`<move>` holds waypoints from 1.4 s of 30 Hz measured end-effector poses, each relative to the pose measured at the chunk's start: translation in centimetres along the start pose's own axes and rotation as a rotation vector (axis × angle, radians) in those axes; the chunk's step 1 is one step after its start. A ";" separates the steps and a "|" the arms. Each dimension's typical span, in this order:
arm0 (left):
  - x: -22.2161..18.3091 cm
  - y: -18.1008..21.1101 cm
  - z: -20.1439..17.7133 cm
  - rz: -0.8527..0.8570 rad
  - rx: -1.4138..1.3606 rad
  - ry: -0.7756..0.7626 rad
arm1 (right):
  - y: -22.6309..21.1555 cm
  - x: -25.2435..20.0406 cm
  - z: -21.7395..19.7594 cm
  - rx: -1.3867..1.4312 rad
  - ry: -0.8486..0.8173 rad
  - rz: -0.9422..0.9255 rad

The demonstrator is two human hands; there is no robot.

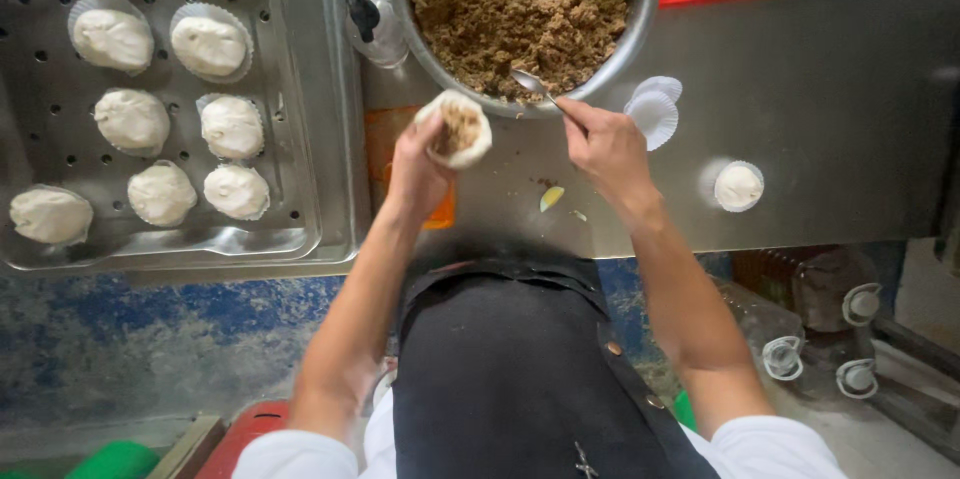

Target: The person prepares siopao by filling flattened dough with meat and egg, folding the dough to seal it, placing the buns into individual liners, and arranging them on a steamer tray.

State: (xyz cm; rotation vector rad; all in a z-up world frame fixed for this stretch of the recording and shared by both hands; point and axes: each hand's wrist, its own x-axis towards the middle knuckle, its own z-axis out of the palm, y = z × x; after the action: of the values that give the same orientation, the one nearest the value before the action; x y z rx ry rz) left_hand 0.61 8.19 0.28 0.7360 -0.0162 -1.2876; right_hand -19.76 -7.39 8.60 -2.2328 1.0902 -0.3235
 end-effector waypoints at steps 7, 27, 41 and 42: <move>-0.9 -2.6 -2.2 0.024 -0.066 0.216 | 0.1 3.4 3.5 -0.130 -0.222 0.030; 4.8 -1.5 2.8 0.141 0.049 0.136 | -4.1 -3.8 1.0 0.223 0.095 -0.086; -0.9 -2.1 1.1 -0.091 0.202 -0.001 | 2.9 1.7 1.1 -0.245 0.343 -0.270; -1.8 -2.4 0.8 -0.104 0.186 0.007 | 2.4 0.2 0.1 -0.193 0.391 -0.249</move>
State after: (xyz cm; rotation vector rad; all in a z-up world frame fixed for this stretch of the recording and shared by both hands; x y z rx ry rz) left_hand -2.27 9.15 0.37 0.9103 -0.0944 -1.3950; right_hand -21.06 -8.65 7.00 -2.5522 1.0718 -0.8202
